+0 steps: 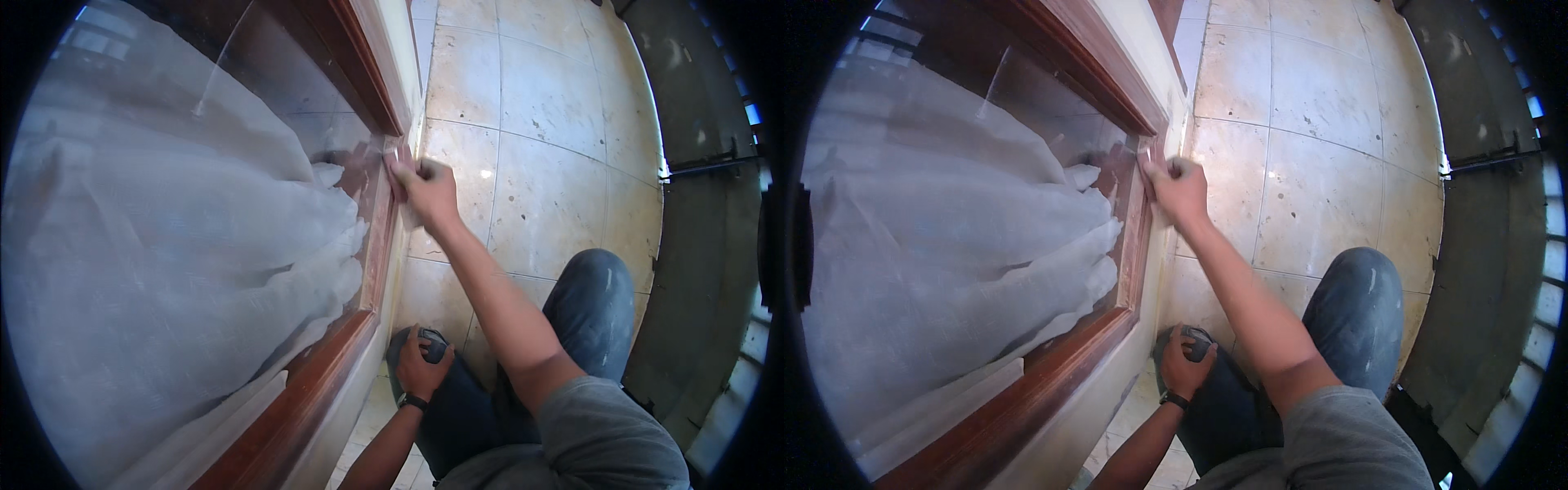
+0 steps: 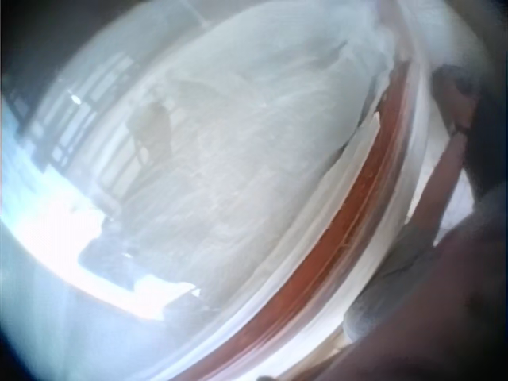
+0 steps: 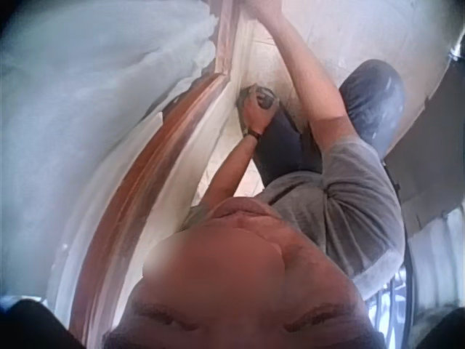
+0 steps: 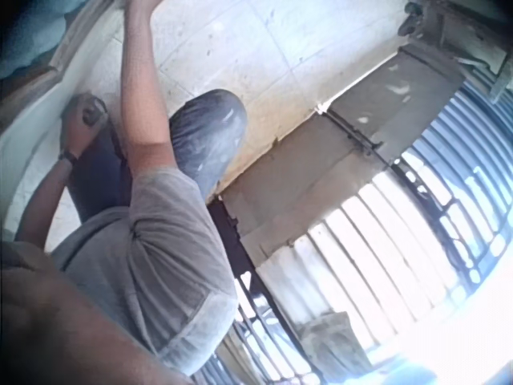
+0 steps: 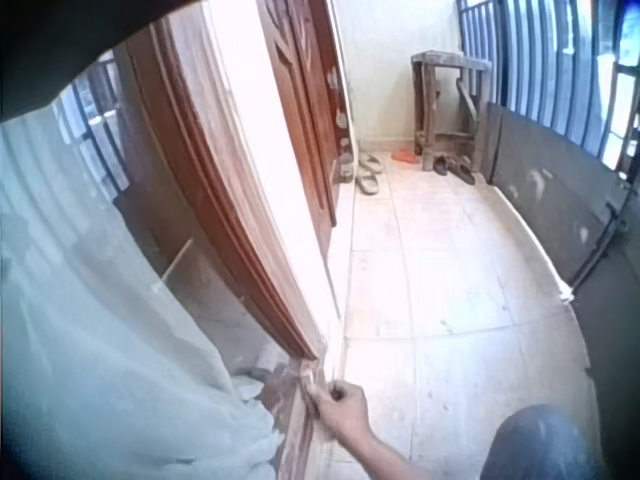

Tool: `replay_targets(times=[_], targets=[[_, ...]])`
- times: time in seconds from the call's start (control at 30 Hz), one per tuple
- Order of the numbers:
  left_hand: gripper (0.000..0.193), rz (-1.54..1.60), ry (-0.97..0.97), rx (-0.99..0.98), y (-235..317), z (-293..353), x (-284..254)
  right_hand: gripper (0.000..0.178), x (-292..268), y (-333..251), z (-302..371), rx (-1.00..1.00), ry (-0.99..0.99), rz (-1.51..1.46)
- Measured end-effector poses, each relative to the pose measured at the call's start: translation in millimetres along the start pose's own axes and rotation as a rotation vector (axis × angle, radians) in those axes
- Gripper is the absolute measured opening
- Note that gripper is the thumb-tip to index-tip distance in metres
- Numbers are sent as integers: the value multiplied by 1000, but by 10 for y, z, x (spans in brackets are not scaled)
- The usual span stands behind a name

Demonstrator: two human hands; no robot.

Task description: The person uses sandpaper to sand the wooden sections of a window frame while kneeling on the floor.

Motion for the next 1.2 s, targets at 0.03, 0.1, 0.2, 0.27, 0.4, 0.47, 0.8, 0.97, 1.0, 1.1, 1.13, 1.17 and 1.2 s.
replay_targets(times=[0.03, 0.1, 0.2, 0.27, 0.4, 0.47, 0.8, 0.97, 1.0, 1.1, 1.13, 1.17, 1.2], targets=[[100, -9, 31, 28, 14, -40, 21, 40, 6, -107, -133, -73, -22, 47], [99, -3, 43, 33, 12, 11, 62, 46, -76, -210, -157, -155, -22, 125], [97, -39, 53, 26, -77, -19, 25, 46, -162, -437, 206, 94, -215, 146], [96, -51, 39, 7, -55, -10, 38, 47, -180, -491, 320, 51, -341, 275], [95, -37, 20, 16, 41, -34, 90, 53, -337, -304, -285, -311, -382, 530], [94, -33, 27, 8, 26, -21, 88, 56, -331, -453, -248, -197, -406, 543], [92, -66, 38, -21, 53, -14, 156, 60, -340, -100, 238, -480, -247, 595], [92, -86, 48, -20, -38, -30, 101, 57, -425, 16, 873, -436, -443, 657], [92, -83, 31, -23, 40, -53, 120, 58, -446, -102, 706, -470, -350, 633], [91, -85, 23, -54, 55, -26, 149, 56, -420, 203, 1113, -386, -328, 598], [91, -79, 10, -87, 42, 6, 122, 58, -491, 239, 1454, -411, -446, 597], [91, -89, 6, -96, 21, -5, 95, 58, -469, 237, 1469, -400, -454, 593], [90, -94, 40, -62, 11, -58, 74, 59, -430, 229, 1425, -423, -488, 625]])
Point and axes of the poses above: each hand's wrist, its own z-axis away from the middle knuckle, its own x-axis out of the palm, y = z × x, the point moved 3 cm from there along -z, towards the middle knuckle, and after that the axes turned 12 degrees about y, right-handed, at the moved point
